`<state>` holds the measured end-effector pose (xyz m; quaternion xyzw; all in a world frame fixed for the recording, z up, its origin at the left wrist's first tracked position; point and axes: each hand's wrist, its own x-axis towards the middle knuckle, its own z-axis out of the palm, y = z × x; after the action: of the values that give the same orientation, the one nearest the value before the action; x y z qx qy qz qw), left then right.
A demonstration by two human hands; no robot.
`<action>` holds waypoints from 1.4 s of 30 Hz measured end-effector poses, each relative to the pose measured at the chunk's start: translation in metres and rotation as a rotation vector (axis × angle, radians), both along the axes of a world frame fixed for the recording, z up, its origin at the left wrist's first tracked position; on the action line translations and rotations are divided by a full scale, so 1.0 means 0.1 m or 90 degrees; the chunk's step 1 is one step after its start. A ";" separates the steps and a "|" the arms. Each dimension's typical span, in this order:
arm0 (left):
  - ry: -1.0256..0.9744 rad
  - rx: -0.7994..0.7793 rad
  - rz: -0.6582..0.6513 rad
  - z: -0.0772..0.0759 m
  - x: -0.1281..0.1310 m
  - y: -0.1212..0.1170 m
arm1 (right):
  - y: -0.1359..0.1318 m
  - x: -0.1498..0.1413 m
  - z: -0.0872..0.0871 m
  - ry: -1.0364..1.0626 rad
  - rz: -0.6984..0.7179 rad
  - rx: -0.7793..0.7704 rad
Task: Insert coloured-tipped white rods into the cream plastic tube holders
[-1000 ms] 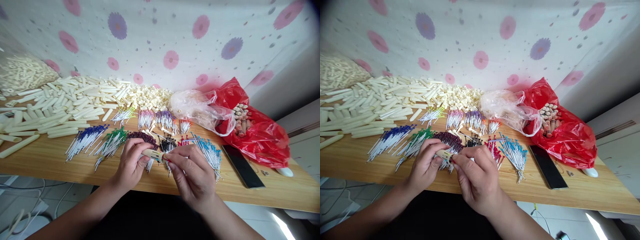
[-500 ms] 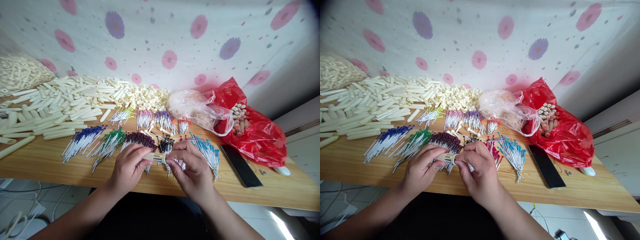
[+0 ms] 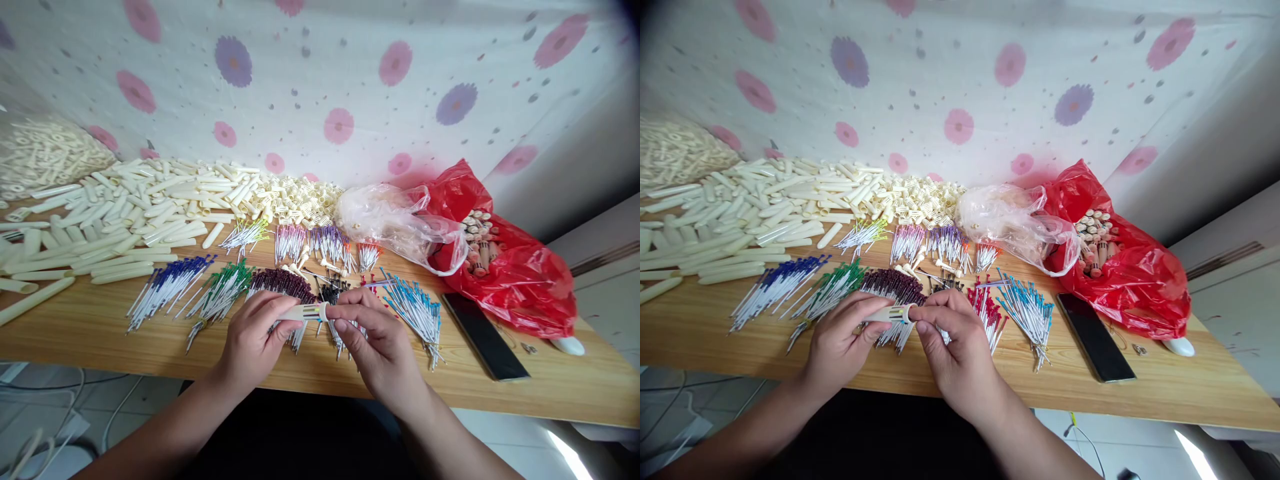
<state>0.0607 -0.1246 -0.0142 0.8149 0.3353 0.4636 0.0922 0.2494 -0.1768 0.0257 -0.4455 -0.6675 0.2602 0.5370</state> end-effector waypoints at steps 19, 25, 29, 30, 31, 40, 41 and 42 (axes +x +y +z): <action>0.022 0.023 0.007 -0.02 0.00 0.01 | 0.14 -0.02 0.07 -0.029 -0.013 -0.048; 0.022 0.030 0.028 -0.03 -0.02 0.05 | 0.11 0.03 0.11 -0.006 0.070 -0.075; -0.014 -0.004 0.015 -0.03 -0.02 0.07 | 0.10 0.07 0.11 -0.004 0.112 -0.084; -0.030 -0.040 -0.005 -0.04 -0.02 0.07 | 0.10 0.07 0.11 0.004 0.116 -0.079; -0.052 -0.091 -0.034 -0.05 -0.01 0.07 | 0.10 0.07 0.10 0.015 0.116 -0.068; -0.226 -0.407 -0.211 -0.12 0.04 0.02 | 0.01 0.06 0.18 -0.161 0.062 0.145; -0.216 -0.411 -0.220 -0.11 0.04 0.02 | 0.01 0.06 0.19 -0.206 0.056 0.156; -0.206 -0.413 -0.226 -0.11 0.03 0.02 | 0.01 0.05 0.20 -0.245 0.044 0.166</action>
<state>0.0641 -0.1222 -0.0248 0.7055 0.2992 0.4326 0.4751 0.2546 -0.1759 0.0455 -0.3906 -0.8006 0.1002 0.4433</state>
